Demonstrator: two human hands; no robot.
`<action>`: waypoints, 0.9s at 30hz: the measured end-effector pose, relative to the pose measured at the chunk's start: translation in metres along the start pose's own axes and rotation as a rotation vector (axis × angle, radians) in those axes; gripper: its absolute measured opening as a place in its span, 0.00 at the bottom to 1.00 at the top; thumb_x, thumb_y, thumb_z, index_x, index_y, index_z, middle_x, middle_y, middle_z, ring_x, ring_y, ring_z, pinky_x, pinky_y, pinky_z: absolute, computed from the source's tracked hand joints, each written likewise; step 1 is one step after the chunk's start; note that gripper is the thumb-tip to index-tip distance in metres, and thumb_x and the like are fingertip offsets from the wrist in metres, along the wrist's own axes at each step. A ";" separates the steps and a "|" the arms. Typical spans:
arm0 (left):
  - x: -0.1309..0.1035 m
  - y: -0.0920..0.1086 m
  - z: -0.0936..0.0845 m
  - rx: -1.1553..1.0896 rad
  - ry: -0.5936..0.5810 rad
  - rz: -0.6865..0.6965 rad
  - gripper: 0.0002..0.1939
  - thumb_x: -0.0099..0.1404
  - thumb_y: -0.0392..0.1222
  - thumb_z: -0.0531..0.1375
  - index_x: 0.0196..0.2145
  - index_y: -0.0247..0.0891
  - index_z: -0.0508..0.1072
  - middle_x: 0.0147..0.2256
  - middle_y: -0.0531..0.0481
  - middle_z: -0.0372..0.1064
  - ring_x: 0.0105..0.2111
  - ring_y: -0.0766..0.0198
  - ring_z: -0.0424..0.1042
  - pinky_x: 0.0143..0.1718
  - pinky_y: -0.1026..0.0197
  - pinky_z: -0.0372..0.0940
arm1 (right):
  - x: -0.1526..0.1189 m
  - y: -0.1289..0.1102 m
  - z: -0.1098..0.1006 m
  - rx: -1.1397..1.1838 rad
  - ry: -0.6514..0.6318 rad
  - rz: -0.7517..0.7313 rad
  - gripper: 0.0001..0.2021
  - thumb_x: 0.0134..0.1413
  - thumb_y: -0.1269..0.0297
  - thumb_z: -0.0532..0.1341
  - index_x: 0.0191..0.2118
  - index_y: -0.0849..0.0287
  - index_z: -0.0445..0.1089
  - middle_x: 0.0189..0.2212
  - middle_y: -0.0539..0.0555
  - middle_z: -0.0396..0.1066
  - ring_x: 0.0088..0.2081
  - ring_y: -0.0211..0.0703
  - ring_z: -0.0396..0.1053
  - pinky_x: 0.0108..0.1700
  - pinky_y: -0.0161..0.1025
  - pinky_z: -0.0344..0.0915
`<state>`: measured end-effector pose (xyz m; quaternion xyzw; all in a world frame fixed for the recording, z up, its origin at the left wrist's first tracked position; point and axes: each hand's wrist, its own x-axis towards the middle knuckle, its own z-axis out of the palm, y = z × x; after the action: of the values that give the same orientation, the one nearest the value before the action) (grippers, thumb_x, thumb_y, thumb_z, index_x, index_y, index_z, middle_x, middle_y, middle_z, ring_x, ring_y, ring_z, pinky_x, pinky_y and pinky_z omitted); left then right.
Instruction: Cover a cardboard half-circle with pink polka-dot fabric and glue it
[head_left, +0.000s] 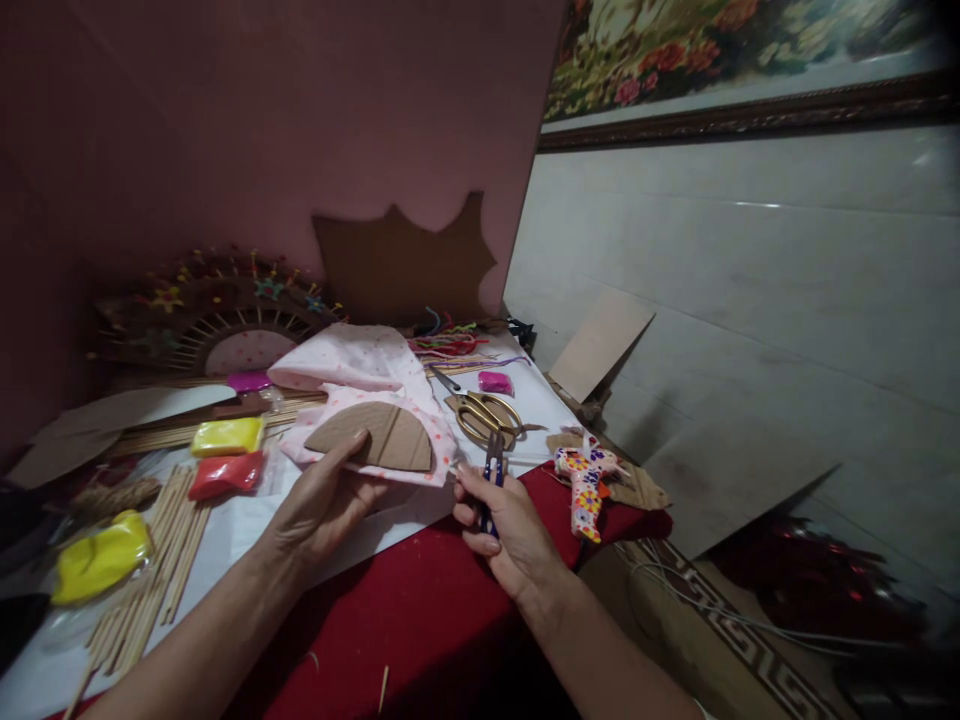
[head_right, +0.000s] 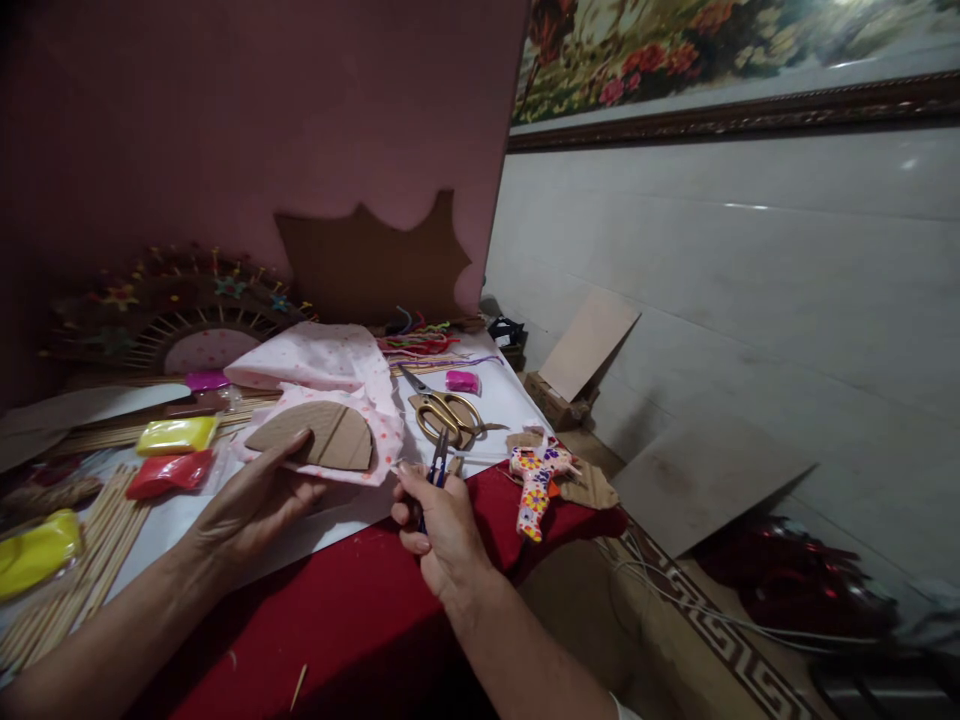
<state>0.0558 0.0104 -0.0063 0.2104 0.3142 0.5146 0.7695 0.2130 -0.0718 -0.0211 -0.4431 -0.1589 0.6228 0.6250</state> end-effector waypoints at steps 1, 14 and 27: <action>0.001 0.000 0.000 -0.005 0.003 0.002 0.15 0.62 0.25 0.53 0.46 0.31 0.70 0.38 0.39 0.75 0.35 0.54 0.76 0.35 0.47 0.74 | -0.004 0.001 -0.002 -0.001 0.011 0.010 0.18 0.41 0.56 0.69 0.32 0.61 0.63 0.23 0.46 0.63 0.17 0.25 0.55 0.13 0.23 0.38; -0.001 0.001 0.002 0.018 0.030 0.034 0.17 0.63 0.26 0.52 0.47 0.35 0.70 0.41 0.40 0.74 0.38 0.53 0.75 0.40 0.42 0.71 | -0.041 0.017 0.008 0.068 -0.102 0.358 0.23 0.59 0.42 0.46 0.34 0.60 0.61 0.21 0.46 0.58 0.16 0.26 0.50 0.16 0.25 0.38; -0.001 0.003 0.001 -0.009 0.016 0.027 0.17 0.62 0.25 0.53 0.48 0.32 0.70 0.39 0.40 0.75 0.37 0.54 0.76 0.35 0.48 0.74 | -0.033 0.014 0.012 0.137 -0.161 0.426 0.24 0.60 0.42 0.45 0.35 0.61 0.61 0.20 0.46 0.57 0.15 0.25 0.50 0.15 0.25 0.37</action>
<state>0.0545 0.0102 -0.0034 0.2071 0.3153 0.5281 0.7607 0.1897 -0.1000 -0.0138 -0.3719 -0.0685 0.7834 0.4933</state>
